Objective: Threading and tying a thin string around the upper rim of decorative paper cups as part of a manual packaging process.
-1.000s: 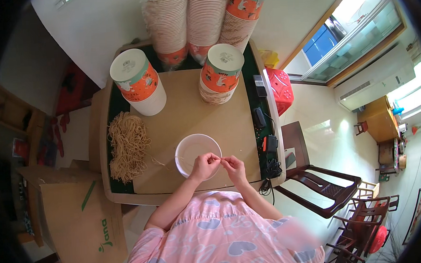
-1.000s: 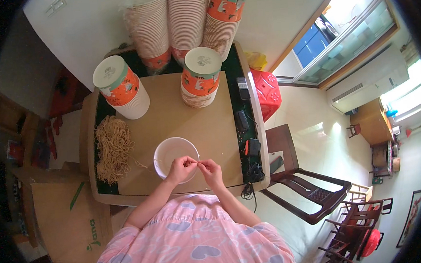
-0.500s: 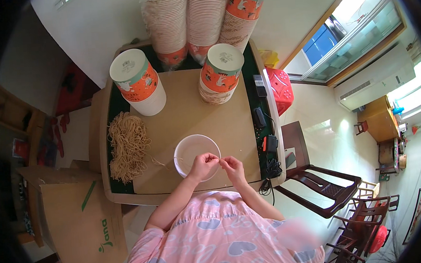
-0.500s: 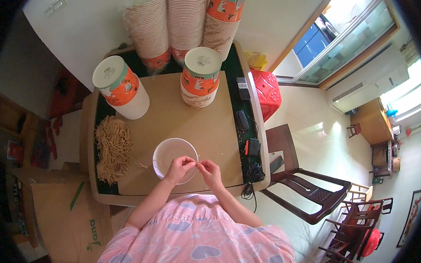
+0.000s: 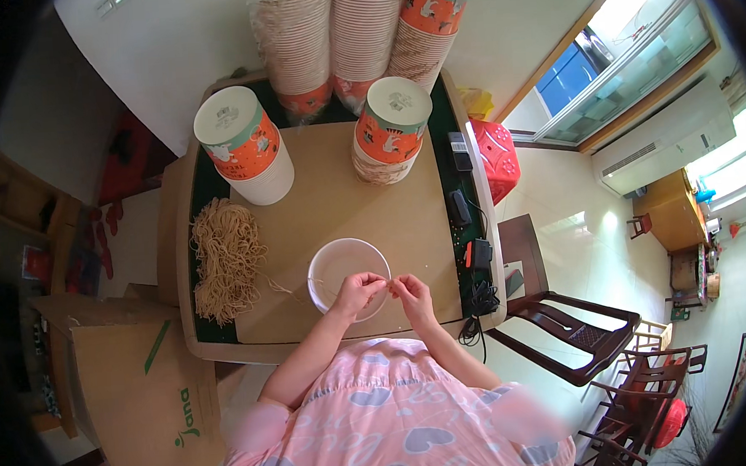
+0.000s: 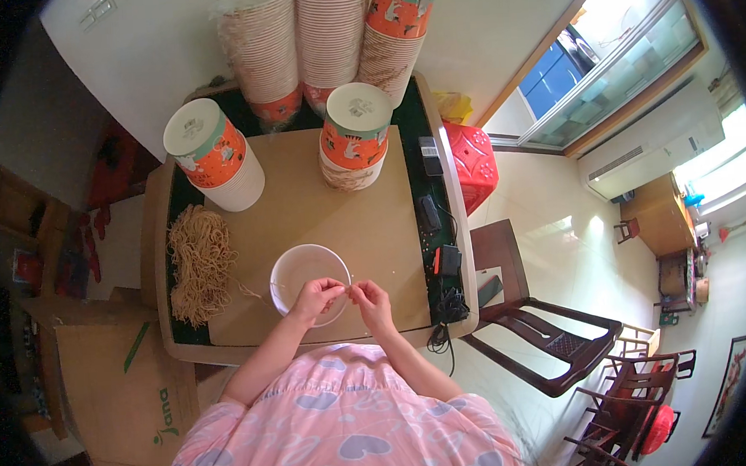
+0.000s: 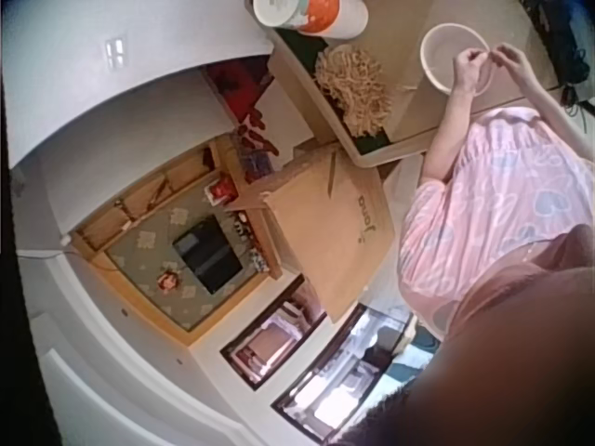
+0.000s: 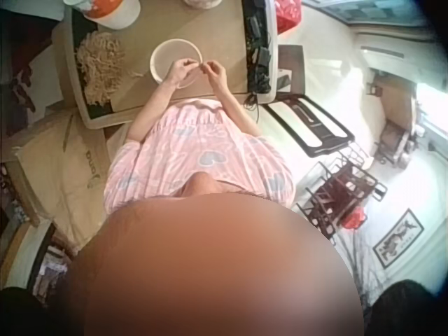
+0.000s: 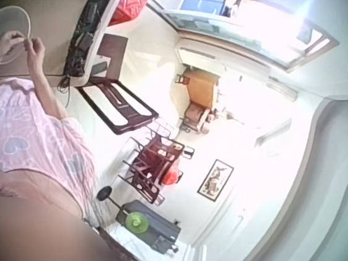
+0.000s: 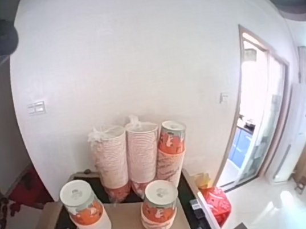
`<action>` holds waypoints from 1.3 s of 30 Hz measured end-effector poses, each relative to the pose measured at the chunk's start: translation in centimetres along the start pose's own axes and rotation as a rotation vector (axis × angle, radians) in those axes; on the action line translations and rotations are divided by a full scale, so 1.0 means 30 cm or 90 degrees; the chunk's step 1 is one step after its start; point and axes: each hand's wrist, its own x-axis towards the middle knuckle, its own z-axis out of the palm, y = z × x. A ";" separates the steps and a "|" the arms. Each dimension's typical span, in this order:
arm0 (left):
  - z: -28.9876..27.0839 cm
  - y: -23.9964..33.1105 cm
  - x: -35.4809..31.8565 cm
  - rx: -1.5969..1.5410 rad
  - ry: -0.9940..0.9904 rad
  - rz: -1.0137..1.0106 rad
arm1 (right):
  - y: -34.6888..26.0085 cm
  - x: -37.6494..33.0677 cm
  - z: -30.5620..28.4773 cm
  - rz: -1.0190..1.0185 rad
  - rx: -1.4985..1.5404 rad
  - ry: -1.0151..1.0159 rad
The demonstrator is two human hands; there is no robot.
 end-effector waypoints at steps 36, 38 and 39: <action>0.005 0.041 -0.013 -0.097 -0.027 -0.104 | -0.083 -0.047 0.033 -0.215 -0.402 -0.033; -0.006 0.040 -0.013 -0.110 -0.033 -0.118 | -0.077 -0.042 0.029 -0.216 -0.395 -0.025; -0.019 0.035 -0.009 -0.159 -0.074 -0.136 | -0.075 -0.039 0.026 -0.217 -0.388 -0.017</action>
